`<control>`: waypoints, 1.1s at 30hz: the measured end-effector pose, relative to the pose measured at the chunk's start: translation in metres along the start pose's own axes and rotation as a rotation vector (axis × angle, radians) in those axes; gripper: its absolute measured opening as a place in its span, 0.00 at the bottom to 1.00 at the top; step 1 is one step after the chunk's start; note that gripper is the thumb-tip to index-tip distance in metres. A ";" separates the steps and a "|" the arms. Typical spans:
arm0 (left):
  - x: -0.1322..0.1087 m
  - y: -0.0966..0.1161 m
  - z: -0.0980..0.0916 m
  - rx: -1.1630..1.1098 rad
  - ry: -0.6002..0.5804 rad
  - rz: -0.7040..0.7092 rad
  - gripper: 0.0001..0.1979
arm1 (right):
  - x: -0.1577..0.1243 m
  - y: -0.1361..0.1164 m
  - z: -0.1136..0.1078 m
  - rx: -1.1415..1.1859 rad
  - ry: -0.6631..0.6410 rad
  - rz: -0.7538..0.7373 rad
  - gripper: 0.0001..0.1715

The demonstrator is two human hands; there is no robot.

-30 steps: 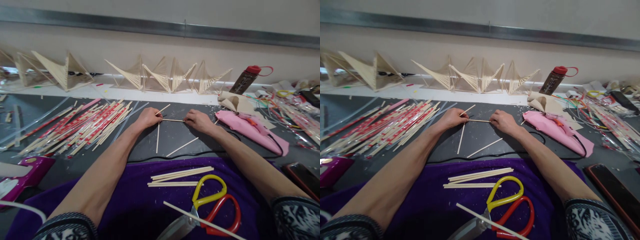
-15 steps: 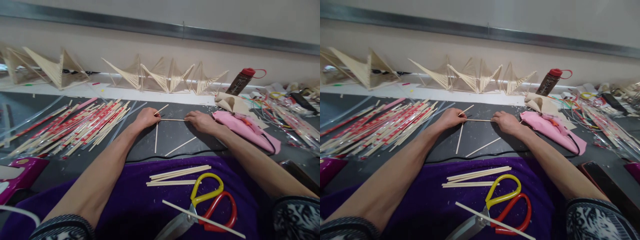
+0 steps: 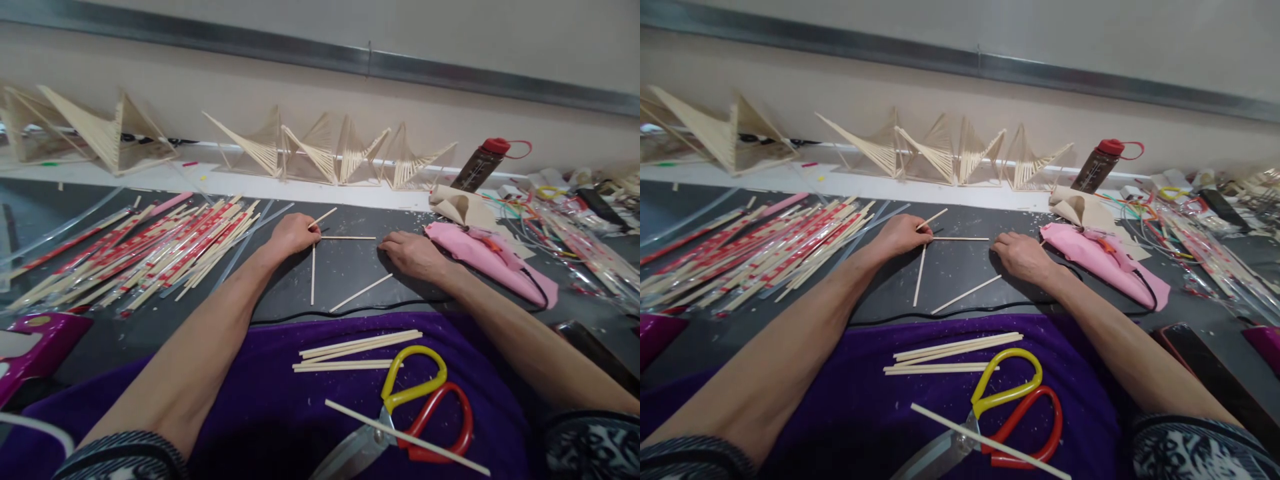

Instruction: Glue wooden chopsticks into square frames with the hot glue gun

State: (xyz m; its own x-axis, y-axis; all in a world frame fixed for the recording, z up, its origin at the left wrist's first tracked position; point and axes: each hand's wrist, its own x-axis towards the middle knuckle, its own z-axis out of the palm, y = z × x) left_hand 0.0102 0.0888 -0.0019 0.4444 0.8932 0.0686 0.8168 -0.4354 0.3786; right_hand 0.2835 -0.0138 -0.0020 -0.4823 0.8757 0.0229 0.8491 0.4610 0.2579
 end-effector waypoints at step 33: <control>-0.006 0.015 -0.009 -0.034 0.101 -0.007 0.12 | -0.030 -0.006 -0.018 0.742 -0.016 0.077 0.07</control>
State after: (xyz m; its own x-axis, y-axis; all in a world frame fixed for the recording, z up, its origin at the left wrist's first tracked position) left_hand 0.0163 0.0781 0.0119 0.3977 0.9039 0.1575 0.8060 -0.4262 0.4108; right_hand 0.2888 -0.0456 0.0134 -0.4175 0.9087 -0.0011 0.8052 0.3694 -0.4639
